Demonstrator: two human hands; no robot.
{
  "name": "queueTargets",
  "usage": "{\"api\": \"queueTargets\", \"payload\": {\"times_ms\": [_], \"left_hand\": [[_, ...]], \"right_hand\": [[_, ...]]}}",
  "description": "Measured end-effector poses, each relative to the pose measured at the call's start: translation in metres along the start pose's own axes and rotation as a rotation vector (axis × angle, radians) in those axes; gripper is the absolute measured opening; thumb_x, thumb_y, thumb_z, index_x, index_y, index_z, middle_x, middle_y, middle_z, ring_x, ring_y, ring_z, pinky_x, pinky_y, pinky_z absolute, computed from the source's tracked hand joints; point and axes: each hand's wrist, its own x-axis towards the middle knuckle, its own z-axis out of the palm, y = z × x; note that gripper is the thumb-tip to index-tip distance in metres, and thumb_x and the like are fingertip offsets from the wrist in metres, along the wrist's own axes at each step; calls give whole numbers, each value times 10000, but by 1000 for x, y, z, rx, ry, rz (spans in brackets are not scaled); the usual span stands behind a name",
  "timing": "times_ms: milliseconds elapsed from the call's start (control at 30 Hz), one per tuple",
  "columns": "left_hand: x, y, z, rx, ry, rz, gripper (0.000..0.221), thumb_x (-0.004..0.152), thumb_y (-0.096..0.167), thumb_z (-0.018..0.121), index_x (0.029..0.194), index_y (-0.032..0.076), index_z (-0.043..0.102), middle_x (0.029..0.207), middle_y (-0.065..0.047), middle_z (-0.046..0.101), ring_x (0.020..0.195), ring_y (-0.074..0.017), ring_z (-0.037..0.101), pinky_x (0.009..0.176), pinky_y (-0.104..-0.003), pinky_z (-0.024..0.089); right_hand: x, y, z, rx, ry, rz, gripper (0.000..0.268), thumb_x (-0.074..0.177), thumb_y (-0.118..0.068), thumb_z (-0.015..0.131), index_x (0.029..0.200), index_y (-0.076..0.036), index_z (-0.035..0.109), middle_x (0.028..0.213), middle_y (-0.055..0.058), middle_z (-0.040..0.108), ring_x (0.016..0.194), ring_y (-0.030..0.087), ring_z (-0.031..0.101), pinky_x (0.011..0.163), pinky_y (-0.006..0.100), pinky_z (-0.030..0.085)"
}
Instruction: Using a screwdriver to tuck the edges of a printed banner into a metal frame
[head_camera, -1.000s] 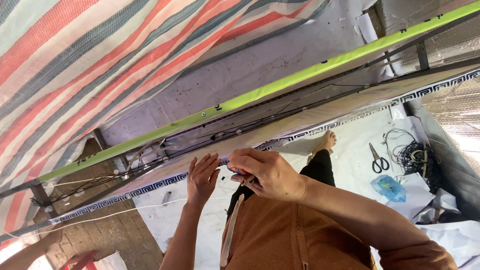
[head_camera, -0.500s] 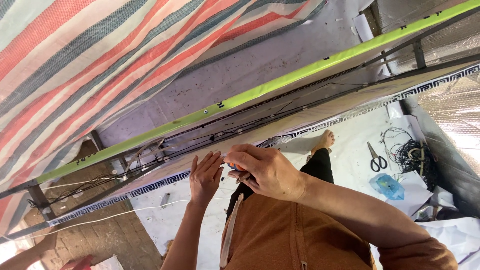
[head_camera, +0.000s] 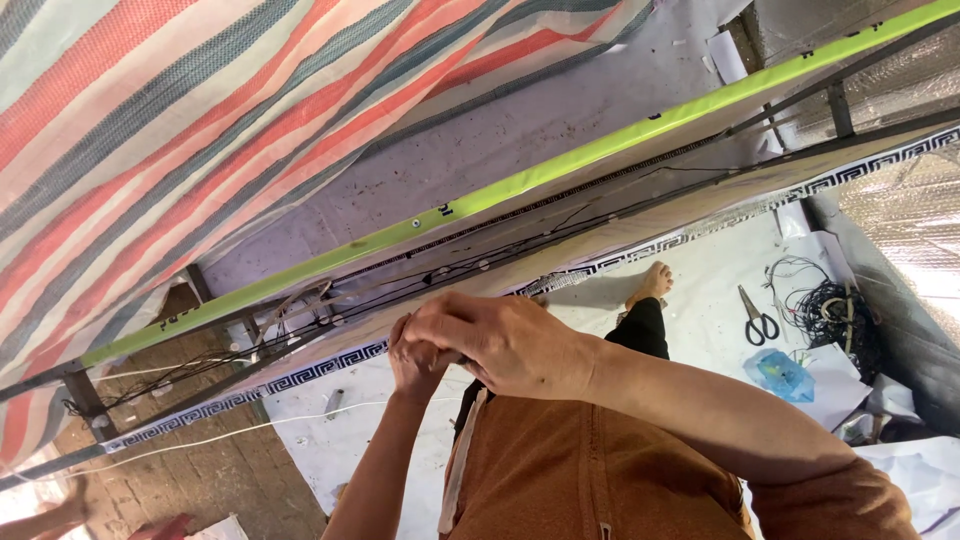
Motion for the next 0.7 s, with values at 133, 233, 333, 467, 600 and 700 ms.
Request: {"api": "queueTargets", "payload": {"times_ms": [133,233,333,467,600,700], "left_hand": [[5,-4,0,-23,1,45,596,767,740,695,939,179,802,1126,-43,779,1201,-262,670,1149,-435,438],[10,-7,-8,-9,74,191,241,782,416,785,758,176,779,806,-1,787,1028,-202,714,1111,-390,453],[12,2,-15,13,21,112,261,783,414,793,830,157,786,898,-15,795,1137,-215,671,1133,-384,444],[19,6,-16,-21,52,105,248,823,389,792,863,145,786,977,-20,804,1242,-239,646,1118,-398,470],[12,-5,-1,-51,134,147,445,801,572,707,869,137,771,975,-35,774,1211,-287,645,1074,-434,500],[-2,-9,18,-18,89,31,843,711,878,600,990,99,766,1062,-85,738,1251,-351,582,1084,-454,484]], "right_hand": [[-12,31,35,-308,34,-89,138,955,-174,733,968,-61,656,892,151,714,682,268,734,572,325,618],[-9,26,33,-370,54,-74,163,961,-207,744,984,-98,625,869,125,698,703,233,733,624,309,629],[-6,15,26,-188,84,-78,145,968,-172,709,1020,-48,655,915,176,703,717,300,740,621,398,635],[-8,24,30,-271,52,-91,205,936,-253,754,945,-81,643,828,109,663,654,245,713,593,329,618],[4,0,3,-76,4,-87,127,942,-93,747,959,-9,654,930,216,704,680,316,738,597,394,643],[-13,27,21,-185,-79,-44,117,971,-166,736,953,-60,690,887,139,710,651,219,743,604,301,648]]}}
